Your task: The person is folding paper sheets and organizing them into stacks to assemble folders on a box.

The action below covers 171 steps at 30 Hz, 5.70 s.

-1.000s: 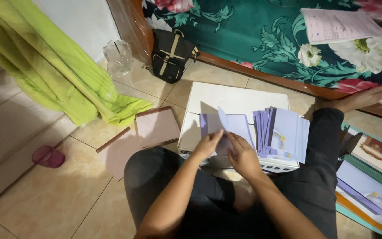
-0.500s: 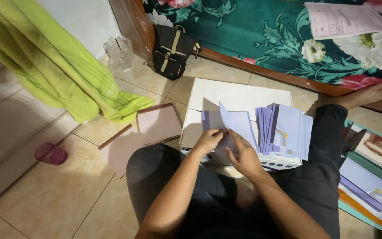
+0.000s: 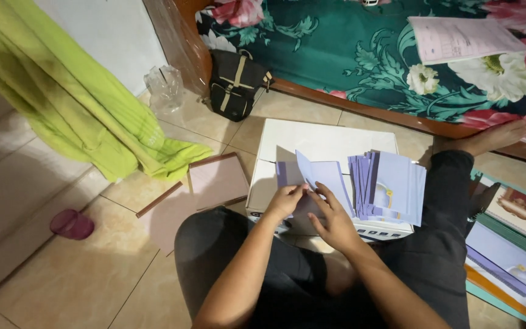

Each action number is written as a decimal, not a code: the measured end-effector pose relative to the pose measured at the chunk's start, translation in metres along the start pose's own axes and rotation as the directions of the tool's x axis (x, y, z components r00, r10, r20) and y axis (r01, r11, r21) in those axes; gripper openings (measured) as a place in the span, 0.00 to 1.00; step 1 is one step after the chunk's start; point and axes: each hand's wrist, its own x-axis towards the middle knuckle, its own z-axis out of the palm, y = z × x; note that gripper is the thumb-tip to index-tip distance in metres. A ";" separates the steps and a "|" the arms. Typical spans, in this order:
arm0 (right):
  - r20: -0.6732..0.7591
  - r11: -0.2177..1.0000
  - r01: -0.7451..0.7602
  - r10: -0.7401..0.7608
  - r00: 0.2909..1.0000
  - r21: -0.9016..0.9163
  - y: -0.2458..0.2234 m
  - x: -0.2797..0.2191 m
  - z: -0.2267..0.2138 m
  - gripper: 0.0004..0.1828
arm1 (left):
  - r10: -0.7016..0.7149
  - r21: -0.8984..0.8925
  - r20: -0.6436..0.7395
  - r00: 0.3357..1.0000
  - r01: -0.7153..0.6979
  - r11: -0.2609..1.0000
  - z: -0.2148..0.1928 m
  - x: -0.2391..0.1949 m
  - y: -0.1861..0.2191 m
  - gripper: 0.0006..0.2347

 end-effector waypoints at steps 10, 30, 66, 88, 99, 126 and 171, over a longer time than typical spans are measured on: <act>0.012 0.994 -0.077 0.077 0.997 0.073 -0.002 0.001 -0.012 0.27 | 0.108 -0.042 -0.080 0.991 -0.112 0.993 0.009 0.014 -0.015 0.22; -0.087 0.896 -0.039 0.000 0.996 -0.443 0.033 -0.004 0.015 0.23 | 0.042 -0.088 -0.105 0.994 -0.051 0.995 -0.013 -0.040 0.041 0.40; 0.297 0.911 -0.383 0.327 0.897 0.153 0.021 -0.029 -0.068 0.21 | 0.239 0.776 0.445 0.863 -0.505 0.379 0.000 -0.002 -0.011 0.16; 0.381 0.941 -0.333 0.329 0.864 -0.059 0.091 -0.043 -0.007 0.16 | 0.770 0.650 0.565 0.296 -0.734 -0.195 0.153 0.054 0.112 0.31; 0.422 0.935 -0.343 0.350 0.837 -0.096 0.114 -0.066 0.013 0.27 | 0.630 0.536 0.636 0.446 -0.843 0.055 0.155 0.023 0.090 0.17; -0.002 0.979 -0.155 0.156 0.988 -0.130 0.045 -0.032 -0.023 0.06 | 0.791 0.737 0.022 0.612 -0.544 0.401 0.025 -0.007 0.002 0.13; -0.025 0.911 -0.333 0.349 0.937 0.244 0.017 -0.023 -0.026 0.24 | 0.476 0.680 0.249 0.843 -0.502 0.534 0.003 -0.035 0.022 0.15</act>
